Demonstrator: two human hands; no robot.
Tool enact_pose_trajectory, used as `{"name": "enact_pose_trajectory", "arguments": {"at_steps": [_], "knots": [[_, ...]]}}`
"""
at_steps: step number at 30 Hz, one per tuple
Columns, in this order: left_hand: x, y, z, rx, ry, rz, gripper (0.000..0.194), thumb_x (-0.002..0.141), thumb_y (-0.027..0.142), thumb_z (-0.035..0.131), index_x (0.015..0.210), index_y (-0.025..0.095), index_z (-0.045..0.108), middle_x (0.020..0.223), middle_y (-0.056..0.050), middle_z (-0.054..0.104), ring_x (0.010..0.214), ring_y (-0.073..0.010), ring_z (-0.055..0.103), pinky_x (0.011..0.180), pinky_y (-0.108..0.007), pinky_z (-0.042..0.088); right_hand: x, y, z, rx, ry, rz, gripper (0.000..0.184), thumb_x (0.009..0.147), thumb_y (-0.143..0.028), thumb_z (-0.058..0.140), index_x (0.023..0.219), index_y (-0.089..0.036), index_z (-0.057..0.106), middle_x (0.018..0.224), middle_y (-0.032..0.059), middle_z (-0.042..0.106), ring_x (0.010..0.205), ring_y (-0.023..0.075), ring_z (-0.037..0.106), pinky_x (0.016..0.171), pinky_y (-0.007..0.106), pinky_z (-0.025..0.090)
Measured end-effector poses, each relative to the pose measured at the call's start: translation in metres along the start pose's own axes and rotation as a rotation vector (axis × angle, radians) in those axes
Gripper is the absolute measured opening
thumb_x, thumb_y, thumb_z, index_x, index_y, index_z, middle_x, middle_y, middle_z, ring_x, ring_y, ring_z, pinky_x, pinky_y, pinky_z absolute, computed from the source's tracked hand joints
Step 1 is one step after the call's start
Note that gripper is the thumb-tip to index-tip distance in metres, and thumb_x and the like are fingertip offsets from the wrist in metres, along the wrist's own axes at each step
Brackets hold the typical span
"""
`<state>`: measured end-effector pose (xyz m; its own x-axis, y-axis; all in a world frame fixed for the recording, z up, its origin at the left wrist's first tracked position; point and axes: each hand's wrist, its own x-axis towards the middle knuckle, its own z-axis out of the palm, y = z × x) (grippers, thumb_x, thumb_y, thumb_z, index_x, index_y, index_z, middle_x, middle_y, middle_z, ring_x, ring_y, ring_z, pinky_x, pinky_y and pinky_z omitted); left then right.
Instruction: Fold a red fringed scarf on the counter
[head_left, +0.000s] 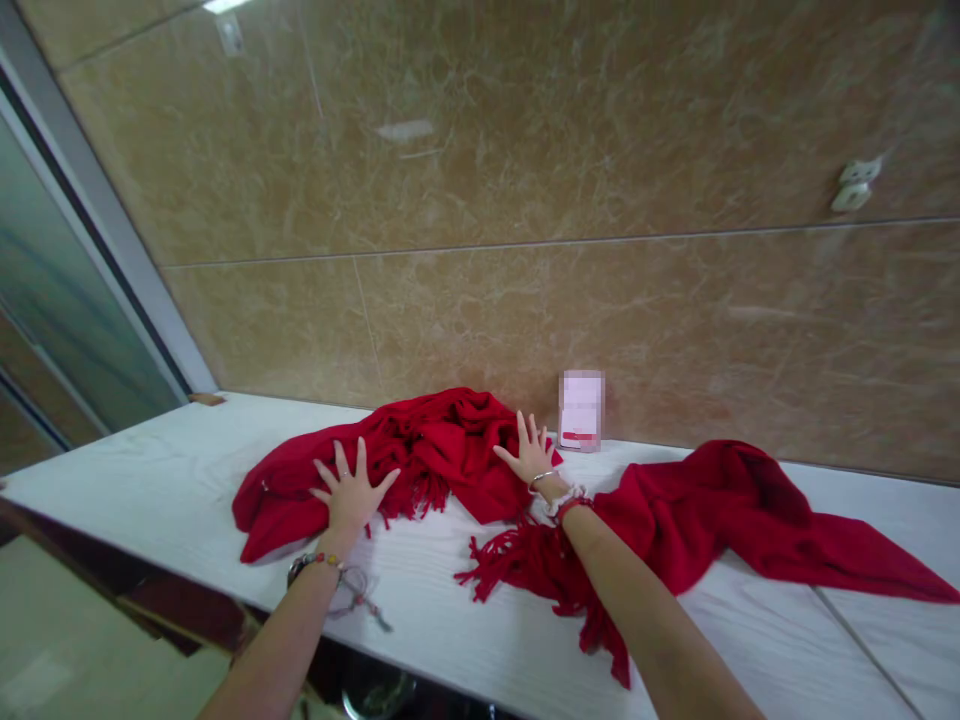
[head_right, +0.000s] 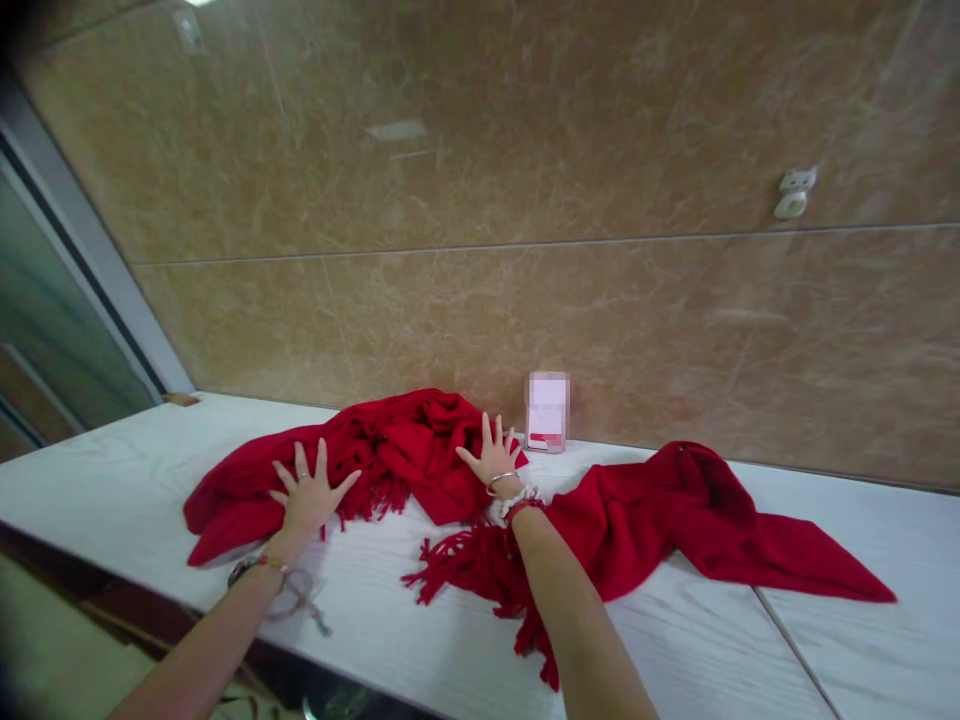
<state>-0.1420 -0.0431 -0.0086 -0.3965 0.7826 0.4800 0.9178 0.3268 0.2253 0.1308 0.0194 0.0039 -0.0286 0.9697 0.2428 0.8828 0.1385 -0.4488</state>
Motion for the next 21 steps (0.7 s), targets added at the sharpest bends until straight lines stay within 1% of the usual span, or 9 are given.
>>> {"name": "enact_pose_trajectory", "arguments": {"at_steps": [3,6,9,12,17,21], "knots": [[0.015,-0.002,0.011,0.004,-0.031,0.038,0.078,0.079,0.057,0.045,0.141,0.019,0.015,0.149,-0.016,0.006,0.13,-0.0473,0.002,0.093,-0.068,0.021,0.013,-0.007,0.025,0.033,0.012,0.003,0.082,0.078,-0.059,0.042,0.143,-0.022,0.008,0.149,0.0124,0.009,0.132,0.0382,0.012,0.098,0.057,0.022],[0.032,-0.003,0.019,-0.01,-0.064,0.078,0.08,0.078,0.058,0.044,0.141,0.019,0.013,0.149,-0.017,0.005,0.13,-0.0467,0.003,0.093,-0.067,0.022,0.019,-0.016,0.038,0.03,0.035,-0.04,0.084,0.077,-0.059,0.043,0.143,-0.022,0.005,0.149,0.0144,0.006,0.133,0.0379,0.009,0.099,0.056,0.021],[0.048,-0.005,0.028,-0.021,-0.077,0.106,0.079,0.079,0.057,0.042,0.142,0.018,0.012,0.148,-0.017,0.005,0.131,-0.0461,0.004,0.094,-0.066,0.022,0.023,-0.028,0.045,0.012,0.026,-0.078,0.089,0.075,-0.063,0.044,0.143,-0.021,0.003,0.149,0.016,0.004,0.133,0.0389,0.006,0.099,0.057,0.019],[0.063,-0.007,0.037,-0.015,-0.103,0.116,0.076,0.081,0.054,0.04,0.142,0.018,0.012,0.148,-0.017,0.006,0.131,-0.0455,0.005,0.095,-0.065,0.022,0.027,-0.041,0.049,-0.012,0.001,-0.074,0.092,0.074,-0.065,0.044,0.143,-0.02,0.003,0.148,0.0175,0.003,0.133,0.0396,0.005,0.099,0.057,0.017],[0.088,-0.011,0.048,0.017,-0.158,0.149,0.072,0.083,0.05,0.037,0.141,0.018,0.012,0.148,-0.016,0.008,0.132,-0.0435,0.005,0.097,-0.062,0.022,0.032,-0.059,0.055,-0.046,-0.001,-0.056,0.091,0.074,-0.065,0.044,0.143,-0.021,0.005,0.148,0.019,0.001,0.132,0.0415,0.005,0.098,0.058,0.016],[0.109,-0.021,0.061,0.047,-0.185,0.195,0.069,0.083,0.051,0.034,0.141,0.019,0.014,0.148,-0.016,0.012,0.132,-0.0423,0.007,0.097,-0.061,0.022,0.034,-0.067,0.06,-0.056,0.021,-0.048,0.089,0.074,-0.066,0.044,0.143,-0.023,0.006,0.148,0.0198,0.003,0.131,0.043,0.006,0.097,0.06,0.016]]}}
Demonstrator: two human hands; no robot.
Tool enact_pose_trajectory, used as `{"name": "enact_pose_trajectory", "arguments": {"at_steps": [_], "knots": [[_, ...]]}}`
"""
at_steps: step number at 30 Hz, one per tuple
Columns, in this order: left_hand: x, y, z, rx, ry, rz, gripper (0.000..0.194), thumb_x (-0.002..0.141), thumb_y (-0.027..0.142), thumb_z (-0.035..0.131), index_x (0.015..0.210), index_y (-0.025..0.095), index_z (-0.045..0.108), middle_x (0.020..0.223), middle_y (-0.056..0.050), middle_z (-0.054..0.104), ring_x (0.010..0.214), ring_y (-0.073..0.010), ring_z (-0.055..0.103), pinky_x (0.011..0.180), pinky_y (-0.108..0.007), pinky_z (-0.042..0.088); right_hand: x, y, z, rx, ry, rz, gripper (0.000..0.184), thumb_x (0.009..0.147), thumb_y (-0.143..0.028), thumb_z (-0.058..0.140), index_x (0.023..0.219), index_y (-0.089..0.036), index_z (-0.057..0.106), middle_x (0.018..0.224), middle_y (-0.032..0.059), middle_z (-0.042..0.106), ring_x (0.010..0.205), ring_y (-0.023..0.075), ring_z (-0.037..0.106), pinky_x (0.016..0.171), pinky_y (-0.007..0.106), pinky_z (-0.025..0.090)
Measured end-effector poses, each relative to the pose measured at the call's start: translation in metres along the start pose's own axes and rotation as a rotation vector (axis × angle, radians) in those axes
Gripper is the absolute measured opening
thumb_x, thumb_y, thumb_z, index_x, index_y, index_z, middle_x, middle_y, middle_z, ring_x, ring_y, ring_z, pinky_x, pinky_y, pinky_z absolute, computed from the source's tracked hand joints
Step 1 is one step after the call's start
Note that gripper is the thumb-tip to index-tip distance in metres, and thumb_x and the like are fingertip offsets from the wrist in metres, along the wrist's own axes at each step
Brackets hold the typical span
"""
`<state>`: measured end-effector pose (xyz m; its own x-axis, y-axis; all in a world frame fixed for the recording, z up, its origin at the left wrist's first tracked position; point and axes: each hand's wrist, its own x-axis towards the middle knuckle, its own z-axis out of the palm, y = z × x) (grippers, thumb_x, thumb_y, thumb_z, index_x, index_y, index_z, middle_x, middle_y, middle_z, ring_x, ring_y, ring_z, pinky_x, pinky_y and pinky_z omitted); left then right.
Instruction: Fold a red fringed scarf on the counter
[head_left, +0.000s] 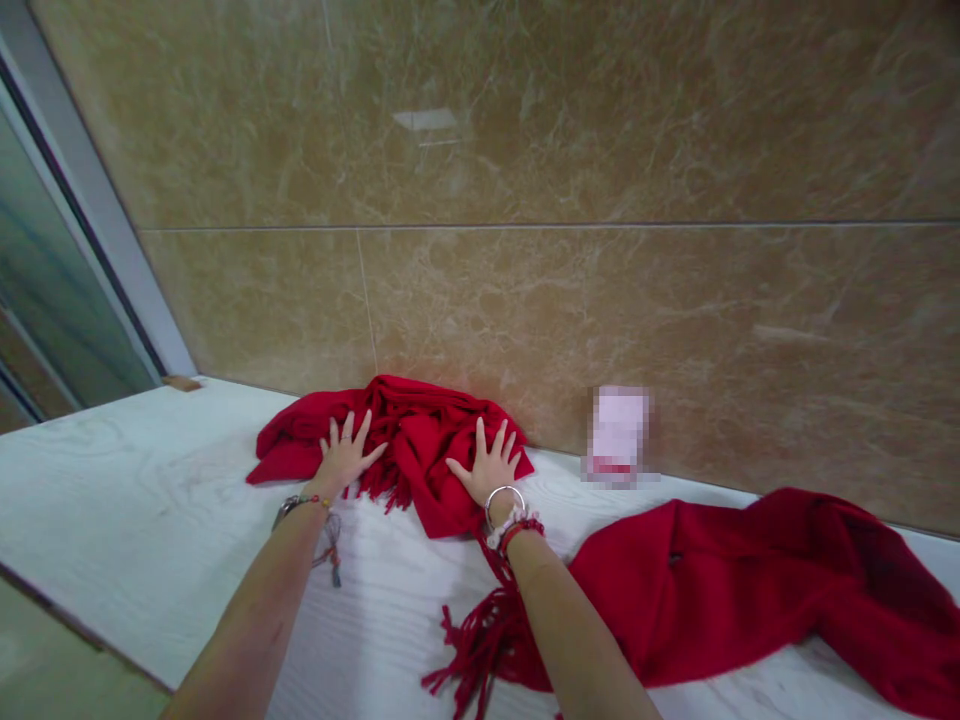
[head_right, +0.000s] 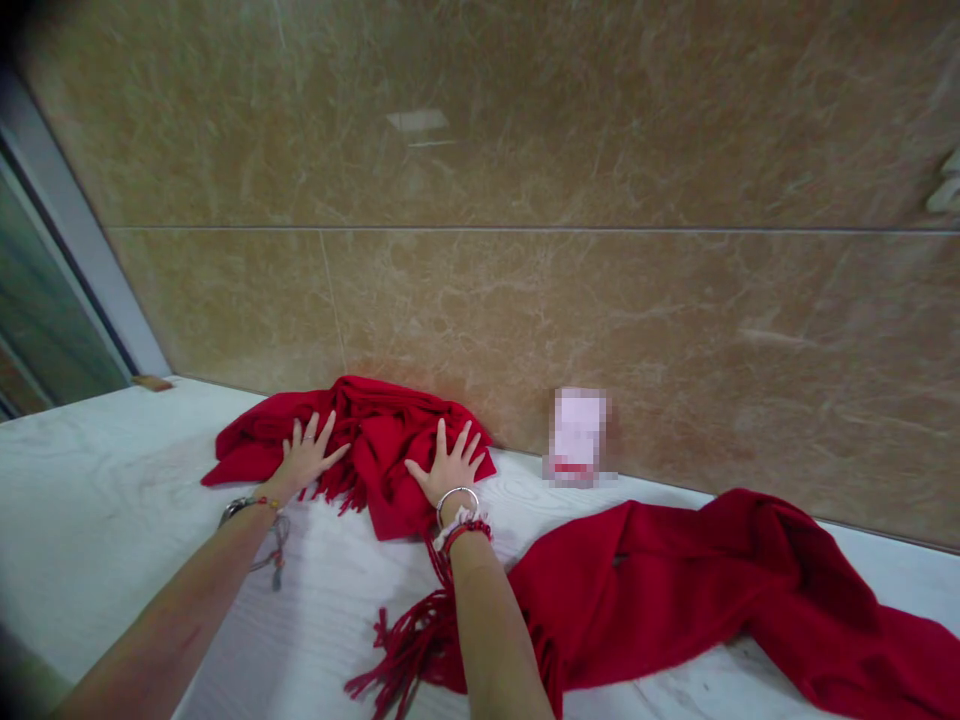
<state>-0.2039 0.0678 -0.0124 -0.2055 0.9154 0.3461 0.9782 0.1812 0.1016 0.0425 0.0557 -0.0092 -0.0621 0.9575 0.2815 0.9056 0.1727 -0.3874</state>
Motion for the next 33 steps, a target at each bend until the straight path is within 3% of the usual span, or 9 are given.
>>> {"name": "enact_pose_trajectory", "arguments": {"at_steps": [6,13,21,26,33], "knots": [[0.021,-0.017,0.009,0.042,-0.027,0.077,0.067,0.083,0.048,0.034,0.141,0.018,0.017,0.148,-0.014,0.015,0.132,-0.0411,0.01,0.098,-0.058,0.023,0.007,-0.006,0.007,0.003,0.012,-0.006,0.09,0.073,-0.068,0.043,0.143,-0.025,0.007,0.148,0.0184,0.004,0.131,0.0431,0.007,0.097,0.061,0.015],[0.019,-0.015,0.005,0.092,-0.067,0.076,0.065,0.085,0.046,0.033,0.14,0.017,0.018,0.148,-0.014,0.013,0.132,-0.0413,0.008,0.1,-0.059,0.02,0.008,-0.011,0.007,-0.012,0.017,-0.003,0.088,0.074,-0.068,0.042,0.142,-0.026,0.008,0.148,0.0183,0.004,0.131,0.0428,0.009,0.097,0.06,0.015],[-0.001,-0.012,0.001,-0.023,0.057,-0.015,0.057,0.088,0.04,0.025,0.141,0.021,0.017,0.148,-0.009,0.013,0.134,-0.0349,0.009,0.1,-0.062,0.016,-0.003,-0.01,0.006,-0.035,0.044,-0.003,0.081,0.077,-0.066,0.038,0.142,-0.025,0.011,0.148,0.0172,0.009,0.131,0.0415,0.012,0.096,0.062,0.016],[-0.02,-0.01,-0.007,-0.081,0.034,-0.105,0.055,0.089,0.037,0.021,0.141,0.018,0.018,0.148,-0.012,0.011,0.134,-0.0344,0.008,0.1,-0.063,0.013,-0.013,-0.009,0.003,-0.044,0.039,0.01,0.076,0.08,-0.064,0.034,0.142,-0.024,0.013,0.147,0.0183,0.012,0.132,0.0389,0.012,0.096,0.063,0.014],[-0.05,-0.008,-0.017,-0.073,0.008,-0.132,0.055,0.089,0.039,0.022,0.14,0.017,0.022,0.147,-0.015,0.014,0.134,-0.0347,0.011,0.099,-0.063,0.014,-0.027,-0.004,-0.005,0.01,0.005,0.022,0.071,0.084,-0.059,0.03,0.142,-0.022,0.013,0.148,0.0156,0.011,0.134,0.0319,0.009,0.099,0.06,0.01]]}}
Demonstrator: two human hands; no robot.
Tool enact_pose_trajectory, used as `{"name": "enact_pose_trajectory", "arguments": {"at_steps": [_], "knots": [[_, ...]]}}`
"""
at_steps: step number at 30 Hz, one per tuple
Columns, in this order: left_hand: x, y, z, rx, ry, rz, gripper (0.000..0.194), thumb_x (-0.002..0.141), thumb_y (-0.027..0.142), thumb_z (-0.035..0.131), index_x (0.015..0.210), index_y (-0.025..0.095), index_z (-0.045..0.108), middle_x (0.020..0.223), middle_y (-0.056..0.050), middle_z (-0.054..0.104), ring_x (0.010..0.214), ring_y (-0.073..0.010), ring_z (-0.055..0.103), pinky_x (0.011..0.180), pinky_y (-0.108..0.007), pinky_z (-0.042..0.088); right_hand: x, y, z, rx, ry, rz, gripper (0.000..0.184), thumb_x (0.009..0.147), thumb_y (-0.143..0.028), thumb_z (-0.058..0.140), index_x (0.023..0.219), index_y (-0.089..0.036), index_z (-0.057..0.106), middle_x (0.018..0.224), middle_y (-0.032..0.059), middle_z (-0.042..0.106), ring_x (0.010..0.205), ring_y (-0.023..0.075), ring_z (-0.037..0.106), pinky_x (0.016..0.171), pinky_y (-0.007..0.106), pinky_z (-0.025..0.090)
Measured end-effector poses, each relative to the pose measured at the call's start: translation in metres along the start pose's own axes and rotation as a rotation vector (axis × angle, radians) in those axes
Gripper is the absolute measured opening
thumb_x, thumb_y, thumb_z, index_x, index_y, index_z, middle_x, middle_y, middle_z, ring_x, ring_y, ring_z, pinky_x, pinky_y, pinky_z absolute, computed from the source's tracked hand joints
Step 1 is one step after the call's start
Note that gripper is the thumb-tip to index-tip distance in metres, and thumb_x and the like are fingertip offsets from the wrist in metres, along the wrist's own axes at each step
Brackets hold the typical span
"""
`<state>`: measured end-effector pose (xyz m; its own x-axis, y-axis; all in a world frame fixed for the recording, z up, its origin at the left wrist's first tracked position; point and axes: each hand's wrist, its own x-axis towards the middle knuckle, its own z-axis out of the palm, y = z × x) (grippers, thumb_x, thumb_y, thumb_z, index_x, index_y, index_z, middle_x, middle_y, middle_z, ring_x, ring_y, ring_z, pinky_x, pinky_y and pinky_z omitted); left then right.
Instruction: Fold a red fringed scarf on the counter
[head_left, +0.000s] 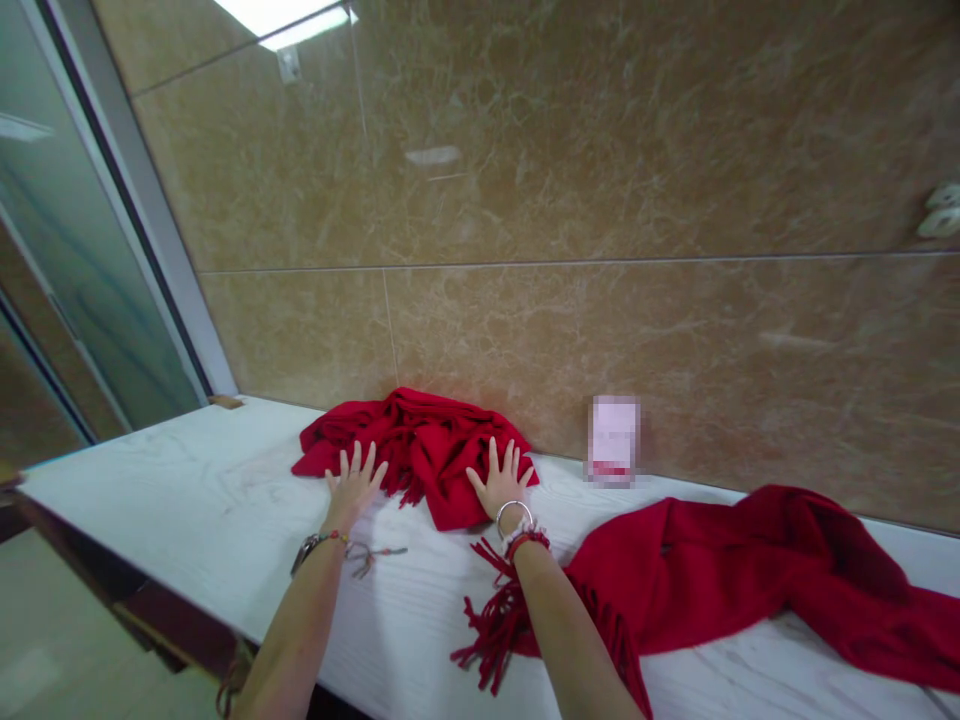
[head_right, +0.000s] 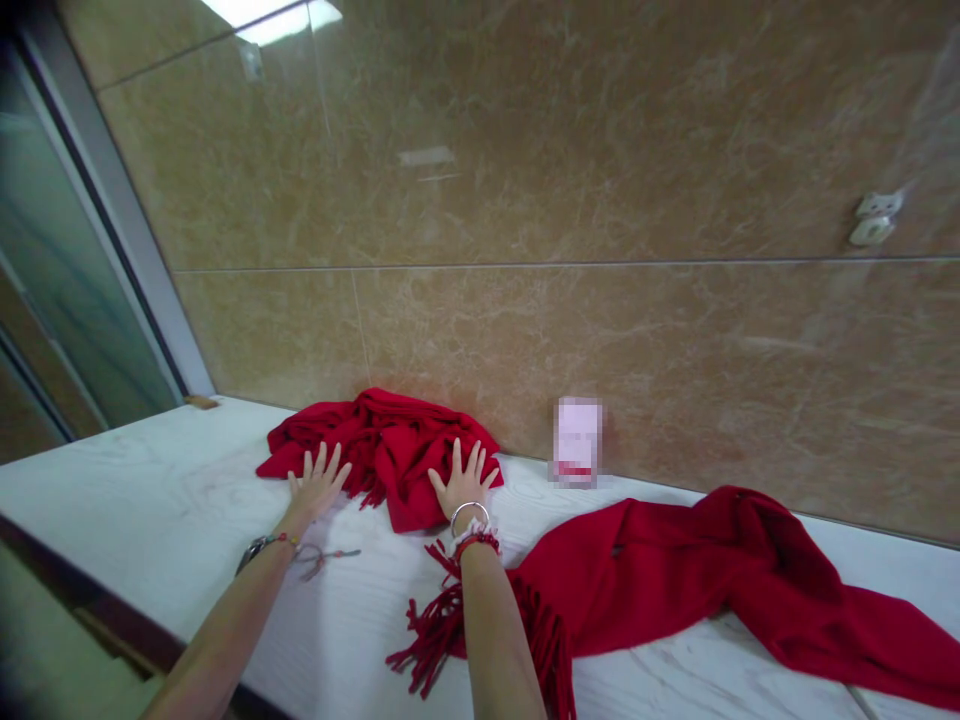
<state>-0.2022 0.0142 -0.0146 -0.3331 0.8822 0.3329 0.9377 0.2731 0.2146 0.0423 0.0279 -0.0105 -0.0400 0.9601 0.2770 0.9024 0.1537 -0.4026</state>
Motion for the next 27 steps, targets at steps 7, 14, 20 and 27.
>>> {"name": "enact_pose_trajectory", "arguments": {"at_steps": [7,14,20,27], "knots": [[-0.026,-0.006,-0.006,-0.033,-0.009,0.035,0.058,0.088,0.042,0.022,0.14,0.015,0.021,0.146,-0.017,0.014,0.133,-0.0367,0.01,0.096,-0.065,0.019,-0.016,0.007,-0.007,0.067,0.016,0.028,0.067,0.086,-0.052,0.028,0.143,-0.021,0.01,0.148,0.0119,0.012,0.135,0.0297,0.008,0.101,0.057,0.013],[-0.035,-0.003,-0.008,-0.056,0.036,0.017,0.06,0.087,0.045,0.022,0.14,0.015,0.021,0.147,-0.015,0.015,0.133,-0.0369,0.011,0.099,-0.063,0.016,-0.012,0.038,-0.038,0.104,0.054,0.112,0.067,0.086,-0.049,0.03,0.143,-0.017,0.012,0.149,0.0095,0.01,0.135,0.0296,0.01,0.102,0.051,0.02],[-0.041,-0.001,-0.014,-0.139,0.075,-0.046,0.062,0.087,0.046,0.023,0.14,0.013,0.021,0.147,-0.017,0.015,0.133,-0.038,0.011,0.1,-0.061,0.018,0.003,0.101,-0.103,-0.037,0.146,0.102,0.065,0.087,-0.046,0.034,0.142,-0.02,0.013,0.149,0.0091,0.011,0.135,0.0291,0.009,0.103,0.051,0.017],[-0.047,0.043,-0.021,-0.475,0.436,-0.004,0.058,0.085,0.041,0.032,0.133,0.009,0.032,0.143,-0.019,0.024,0.131,-0.0351,0.019,0.102,-0.055,0.023,-0.024,0.199,-0.15,-0.046,0.009,-0.177,0.046,0.078,-0.03,0.056,0.122,-0.017,0.052,0.131,0.0147,0.046,0.124,0.0291,0.037,0.101,0.048,0.028]]}}
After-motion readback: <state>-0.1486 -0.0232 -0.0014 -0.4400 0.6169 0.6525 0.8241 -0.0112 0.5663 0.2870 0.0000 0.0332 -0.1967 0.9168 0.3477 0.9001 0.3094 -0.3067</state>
